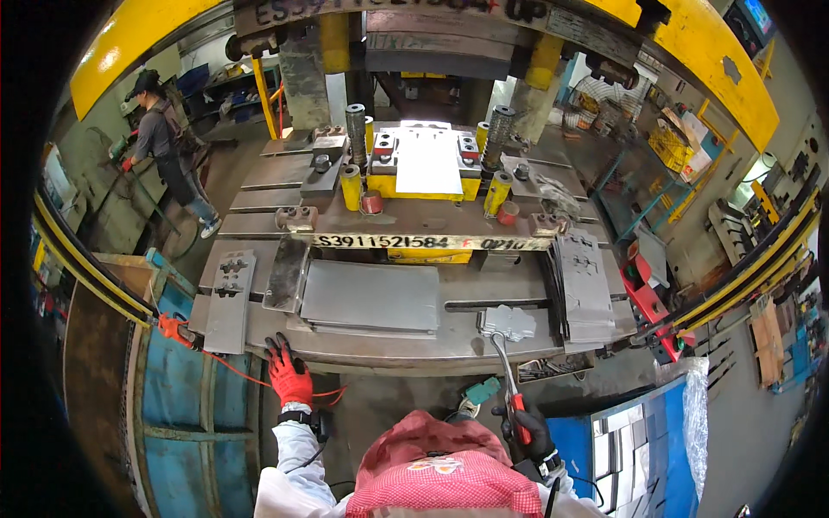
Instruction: Operating a large industrial hydraulic press to stamp metal sheets.
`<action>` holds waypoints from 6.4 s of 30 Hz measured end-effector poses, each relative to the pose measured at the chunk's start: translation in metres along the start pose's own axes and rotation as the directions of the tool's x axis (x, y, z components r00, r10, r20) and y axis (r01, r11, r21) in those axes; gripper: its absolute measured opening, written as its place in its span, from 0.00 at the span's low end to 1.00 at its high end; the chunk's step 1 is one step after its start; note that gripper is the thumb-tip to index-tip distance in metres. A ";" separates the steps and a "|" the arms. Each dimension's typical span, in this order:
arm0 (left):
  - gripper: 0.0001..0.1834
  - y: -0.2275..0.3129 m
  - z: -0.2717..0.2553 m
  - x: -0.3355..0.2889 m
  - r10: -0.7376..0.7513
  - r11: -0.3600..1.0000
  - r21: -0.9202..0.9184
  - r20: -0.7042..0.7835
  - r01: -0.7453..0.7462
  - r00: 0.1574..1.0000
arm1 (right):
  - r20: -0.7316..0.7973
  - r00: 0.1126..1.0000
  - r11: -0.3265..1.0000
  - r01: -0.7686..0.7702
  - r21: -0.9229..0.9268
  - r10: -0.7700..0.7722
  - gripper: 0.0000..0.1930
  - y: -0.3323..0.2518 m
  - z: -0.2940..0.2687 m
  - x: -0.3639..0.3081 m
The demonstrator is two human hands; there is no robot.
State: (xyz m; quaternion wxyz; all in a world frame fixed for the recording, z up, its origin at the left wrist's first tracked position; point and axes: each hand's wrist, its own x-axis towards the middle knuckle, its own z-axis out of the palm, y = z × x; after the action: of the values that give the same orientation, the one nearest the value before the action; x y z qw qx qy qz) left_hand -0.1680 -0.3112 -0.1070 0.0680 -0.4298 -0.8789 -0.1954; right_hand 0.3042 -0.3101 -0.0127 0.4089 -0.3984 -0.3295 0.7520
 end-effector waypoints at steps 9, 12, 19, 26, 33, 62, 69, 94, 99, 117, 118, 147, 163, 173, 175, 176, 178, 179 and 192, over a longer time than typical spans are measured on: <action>0.39 0.001 -0.001 0.002 -0.035 0.999 0.030 0.028 0.034 0.999 | 0.010 1.000 0.999 0.022 -0.032 -0.022 0.27 -0.010 0.009 0.004; 0.39 -0.002 0.003 0.002 -0.027 0.999 0.026 0.019 0.027 0.999 | 0.007 1.000 1.000 0.027 -0.012 -0.027 0.27 -0.008 0.008 0.002; 0.36 0.002 -0.003 0.002 0.010 1.000 0.024 0.002 -0.010 1.000 | -0.009 1.000 1.000 0.011 0.006 -0.011 0.30 -0.004 0.011 -0.006; 0.34 0.001 -0.005 0.002 -0.026 0.998 0.058 0.052 0.023 0.998 | 0.051 0.998 1.000 0.022 0.006 -0.022 0.29 -0.001 0.013 -0.003; 0.37 0.009 -0.013 0.004 0.005 1.000 -0.027 0.045 -0.004 0.999 | 0.123 0.991 0.939 -0.006 -0.344 0.051 0.28 -0.035 0.028 0.006; 0.27 0.311 -0.021 0.137 0.547 -0.230 -0.918 0.153 0.323 0.823 | 0.289 0.931 0.879 0.318 -0.355 -0.220 0.34 -0.181 0.033 0.154; 0.21 0.384 0.003 0.181 0.392 -0.591 -0.579 0.403 0.562 0.827 | -0.027 0.999 0.959 0.017 -0.282 -0.025 0.31 -0.069 -0.078 0.033; 0.16 0.228 -0.194 0.198 0.630 0.721 -0.676 0.548 -0.153 0.550 | 0.562 0.827 0.514 0.468 -0.719 0.033 0.38 -0.169 0.034 0.079; 0.11 0.282 -0.188 0.212 0.805 0.571 -0.789 0.482 -0.228 0.347 | 0.502 0.864 0.707 0.330 -0.625 0.041 0.38 -0.143 0.036 0.079; 0.23 0.182 -0.120 0.163 0.108 0.515 -0.756 -0.409 -0.403 0.906 | 0.242 0.949 0.928 0.266 -0.262 -0.204 0.27 -0.202 0.097 0.241; 0.24 0.168 -0.123 0.138 0.067 0.603 -0.710 -0.410 -0.364 0.910 | 0.244 0.953 0.936 0.244 -0.255 -0.182 0.27 -0.204 0.099 0.246; 0.24 0.286 -0.026 0.086 0.492 -0.164 -0.863 0.347 0.477 0.798 | 0.193 0.975 0.973 0.146 -0.178 -0.111 0.15 -0.199 0.126 0.265; 0.21 0.346 -0.049 0.119 0.469 -0.502 -0.552 0.472 0.665 0.746 | 0.078 0.878 0.810 0.468 -0.353 -0.473 0.30 -0.153 0.103 0.158; 0.21 0.349 -0.049 0.119 0.468 -0.491 -0.550 0.487 0.676 0.737 | -0.270 0.958 0.979 0.040 -0.201 -0.095 0.30 -0.008 0.023 0.006; 0.21 0.350 -0.050 0.121 0.476 -0.488 -0.525 0.510 0.698 0.717 | -0.280 0.952 0.969 0.057 -0.239 -0.125 0.27 -0.011 0.022 -0.001; 0.22 0.350 -0.051 0.121 0.471 -0.455 -0.556 0.513 0.696 0.718 | -0.282 0.949 0.964 0.067 -0.257 -0.141 0.26 -0.015 0.025 -0.004; 0.22 0.351 -0.052 0.120 0.474 -0.460 -0.547 0.515 0.699 0.714 | -0.318 0.933 0.968 0.096 -0.232 -0.169 0.26 -0.018 0.037 -0.011; 0.22 0.350 -0.054 0.120 0.472 -0.465 -0.543 0.516 0.699 0.715 | -0.334 0.925 0.969 0.110 -0.221 -0.181 0.25 -0.018 0.041 -0.013; 0.19 0.348 -0.054 0.125 0.509 -0.445 -0.509 0.534 0.737 0.675 | -0.341 0.927 0.979 0.102 -0.178 -0.159 0.28 -0.004 0.032 -0.033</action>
State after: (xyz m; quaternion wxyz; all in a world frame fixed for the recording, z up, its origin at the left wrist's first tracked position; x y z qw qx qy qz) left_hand 0.0237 -0.0490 0.0775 -0.6914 -0.1552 -0.2554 -0.6577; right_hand 0.2888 -0.3427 0.0165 0.4780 -0.5351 -0.3348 0.6108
